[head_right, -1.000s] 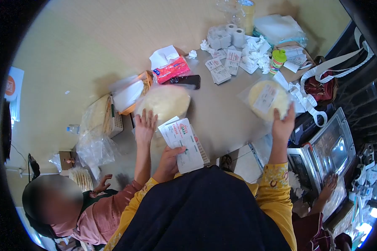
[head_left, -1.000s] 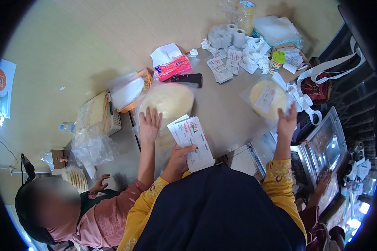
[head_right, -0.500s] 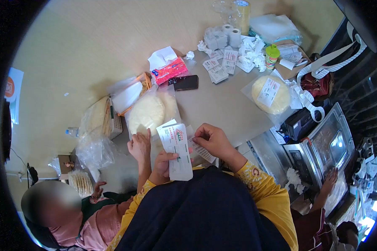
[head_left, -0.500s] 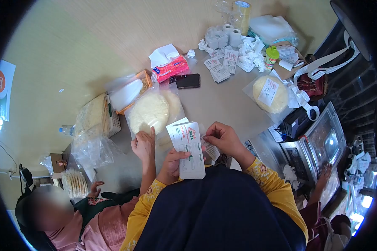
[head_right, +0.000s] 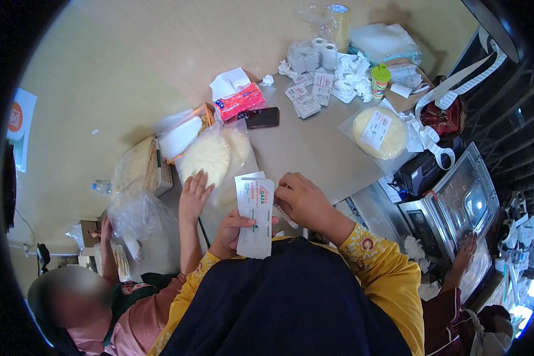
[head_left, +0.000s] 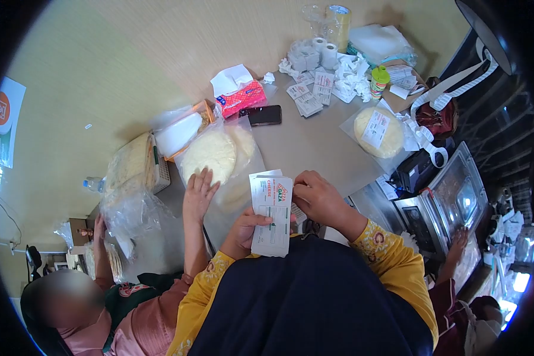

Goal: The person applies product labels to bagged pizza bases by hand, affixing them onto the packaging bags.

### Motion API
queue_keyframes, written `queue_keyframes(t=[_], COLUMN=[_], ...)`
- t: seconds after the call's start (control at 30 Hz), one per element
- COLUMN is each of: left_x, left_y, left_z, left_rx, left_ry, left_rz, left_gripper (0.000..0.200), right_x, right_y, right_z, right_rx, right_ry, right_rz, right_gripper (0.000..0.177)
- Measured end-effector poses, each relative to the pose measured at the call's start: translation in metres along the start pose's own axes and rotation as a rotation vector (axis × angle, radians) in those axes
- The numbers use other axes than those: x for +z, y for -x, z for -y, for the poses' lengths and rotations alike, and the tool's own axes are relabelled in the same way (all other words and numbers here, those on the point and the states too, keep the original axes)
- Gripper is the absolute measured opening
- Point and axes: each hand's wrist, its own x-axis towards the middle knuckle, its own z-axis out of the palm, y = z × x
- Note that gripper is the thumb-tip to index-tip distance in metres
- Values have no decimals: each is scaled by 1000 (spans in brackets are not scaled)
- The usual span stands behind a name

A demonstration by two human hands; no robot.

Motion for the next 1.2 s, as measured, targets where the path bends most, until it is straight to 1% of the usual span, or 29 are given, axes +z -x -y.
queue_keyframes(t=[0.17, 0.23, 0.27, 0.33, 0.37, 0.43, 0.47, 0.53, 0.57, 0.63, 0.67, 0.77, 0.83, 0.93, 0.97, 1.03, 1.07, 1.13, 1.17, 1.2], left_x=[2, 3, 3, -10, -16, -5, -2, -25, -39, -36, -34, -24, -27, -33, -36, -40, -42, -45, -47, -50], left_y=[-6, -11, -13, -20, -23, -31, -32, -40, -42, -38, -34, -29, -24, -17, -14, -6, -2, 7, 10, 15], left_z=[5, 7, 9, 16, 20, 22, 22, 27, 29, 28, 28, 32, 34, 36, 36, 35, 35, 35, 35, 34], left_rx=[-16, 33, 57, 164, 216, 275, 304, 358, 377, 367, 364, 445, 451, 473, 482, 463, 454, 455, 457, 454], left_ry=[-28, -15, -9, -58, -81, 74, 150, 129, 119, 94, 83, -67, -77, -118, -136, -148, -154, -14, 55, 57], left_rz=[7, -19, -34, -123, -165, -204, -221, 88, 245, 199, 176, -165, -174, -189, -194, -260, -293, -303, -305, -319], left_gripper=[55, 54, 54, 48, 46, 48, 52, 60, 64, 63, 62, 61, 61, 60, 59, 59, 59, 58, 57, 56], right_x=[-5, -8, -10, -11, -11, -10, -4, 12, 21, 36, 41, 53, 63, 78, 80, 79, 81, 83, 86, 90], right_y=[4, 8, 10, 12, 10, 5, 4, 0, -3, -6, -7, -8, -8, -7, -7, -11, -11, -11, -14, -20], right_z=[-4, -8, -10, -15, -12, 0, 5, 15, 20, 24, 23, 24, 26, 31, 34, 43, 43, 32, 19, -2], right_rx=[14, 21, 101, 266, 388, 631, 674, 755, 767, 796, 788, 758, 727, 613, 600, 570, 576, 585, 572, 557], right_ry=[-21, -83, -90, -102, -309, -721, -855, -1122, -1098, -1051, -1012, -899, -831, -677, -593, -423, -392, -326, -258, -189], right_rz=[28, 20, -12, -75, -97, -137, -96, -16, 18, 99, 102, 102, 84, 14, 25, 44, 43, 38, -87, -209], right_gripper=[10, 10, 10, 10, 10, 10, 9, 8, 8, 9, 9, 9, 11, 18, 21, 25, 28, 33, 37, 41])
